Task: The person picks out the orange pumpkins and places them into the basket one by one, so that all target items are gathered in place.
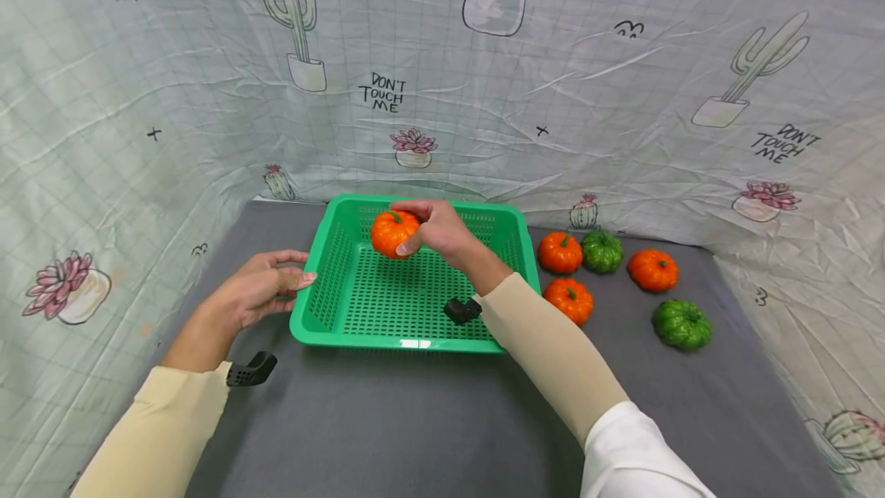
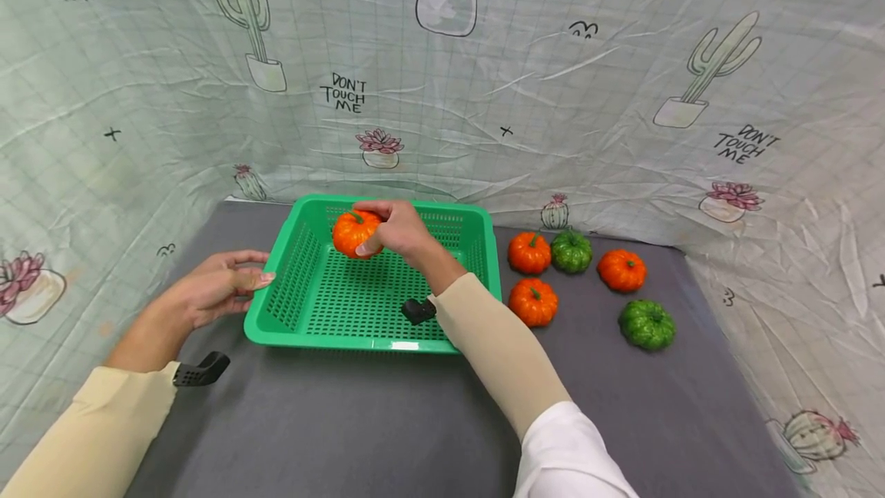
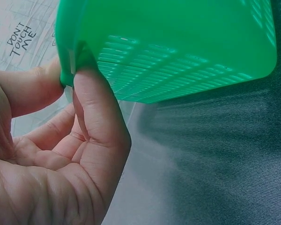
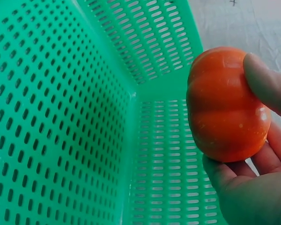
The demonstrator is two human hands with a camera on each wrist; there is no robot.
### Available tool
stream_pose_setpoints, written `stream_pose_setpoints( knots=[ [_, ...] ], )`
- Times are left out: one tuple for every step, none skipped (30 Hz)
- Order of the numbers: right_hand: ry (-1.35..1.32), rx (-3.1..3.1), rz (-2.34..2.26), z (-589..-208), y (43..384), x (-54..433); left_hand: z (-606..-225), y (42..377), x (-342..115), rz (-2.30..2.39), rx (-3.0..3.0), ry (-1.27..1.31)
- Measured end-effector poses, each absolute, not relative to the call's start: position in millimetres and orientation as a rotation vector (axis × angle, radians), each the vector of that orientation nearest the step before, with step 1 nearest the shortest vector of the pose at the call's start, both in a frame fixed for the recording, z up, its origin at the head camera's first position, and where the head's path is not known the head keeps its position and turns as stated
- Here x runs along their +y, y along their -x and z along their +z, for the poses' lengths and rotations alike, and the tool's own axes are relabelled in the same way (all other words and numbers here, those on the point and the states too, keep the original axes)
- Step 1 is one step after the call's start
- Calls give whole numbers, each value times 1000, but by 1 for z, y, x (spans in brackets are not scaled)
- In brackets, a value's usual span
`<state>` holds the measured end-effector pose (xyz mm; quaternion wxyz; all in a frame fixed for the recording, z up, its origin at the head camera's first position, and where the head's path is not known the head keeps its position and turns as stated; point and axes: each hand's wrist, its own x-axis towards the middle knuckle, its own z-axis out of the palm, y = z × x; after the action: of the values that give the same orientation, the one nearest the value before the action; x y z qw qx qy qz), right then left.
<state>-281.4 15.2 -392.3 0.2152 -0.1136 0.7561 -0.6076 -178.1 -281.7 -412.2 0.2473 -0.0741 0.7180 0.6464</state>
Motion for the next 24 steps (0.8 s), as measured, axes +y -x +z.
stream_pose_setpoints(
  knots=[
    [317,2098,-1684,-393,283,15,-412,178,-282,1761,1959,201],
    [316,2097,-1683,-395,284,14,-412,178,-282,1761,1958,200],
    [313,2097,-1680,-396,285,13,-412,178,-282,1762,1957,201],
    [311,2097,-1677,-397,286,13,-411,178,-282,1761,1957,199],
    [311,2098,-1674,-398,286,12,-411,178,-282,1760,1957,200],
    [314,2100,-1668,-399,287,11,-411,178,-282,1759,1958,200],
    [315,2102,-1663,-399,287,10,-411,178,-282,1757,1961,203],
    [317,2102,-1660,-400,288,9,-411,178,-282,1757,1961,205],
    [319,2105,-1655,-401,289,9,-411,177,-282,1756,1963,206],
    [320,2106,-1652,-402,289,8,-411,177,-282,1757,1963,206],
    [326,2106,-1648,-403,290,7,-411,177,-282,1757,1963,207],
    [332,2104,-1642,-404,290,6,-411,177,-282,1757,1962,208],
    [340,2100,-1639,-405,291,6,-411,177,-282,1758,1962,208],
    [346,2095,-1636,-406,292,5,-411,177,-282,1760,1960,208],
    [352,2093,-1632,-407,292,5,-411,177,-282,1761,1958,207],
    [357,2090,-1630,-408,293,4,-411,177,-282,1763,1956,206],
    [362,2089,-1627,-409,293,4,-411,177,-282,1765,1955,206],
    [360,2088,-1624,-410,294,4,-411,178,-282,1767,1954,206],
    [358,2089,-1623,-411,295,4,-411,178,-282,1768,1952,205],
    [356,2091,-1620,-412,295,4,-411,178,-282,1770,1951,205],
    [355,2093,-1617,-413,296,4,-411,178,-282,1771,1950,206],
    [355,2094,-1614,-413,296,4,-411,178,-282,1771,1949,205],
    [354,2096,-1610,-414,296,4,-411,178,-282,1771,1948,205],
    [358,2097,-1607,-415,297,4,-411,178,-282,1770,1947,204]
  ],
)
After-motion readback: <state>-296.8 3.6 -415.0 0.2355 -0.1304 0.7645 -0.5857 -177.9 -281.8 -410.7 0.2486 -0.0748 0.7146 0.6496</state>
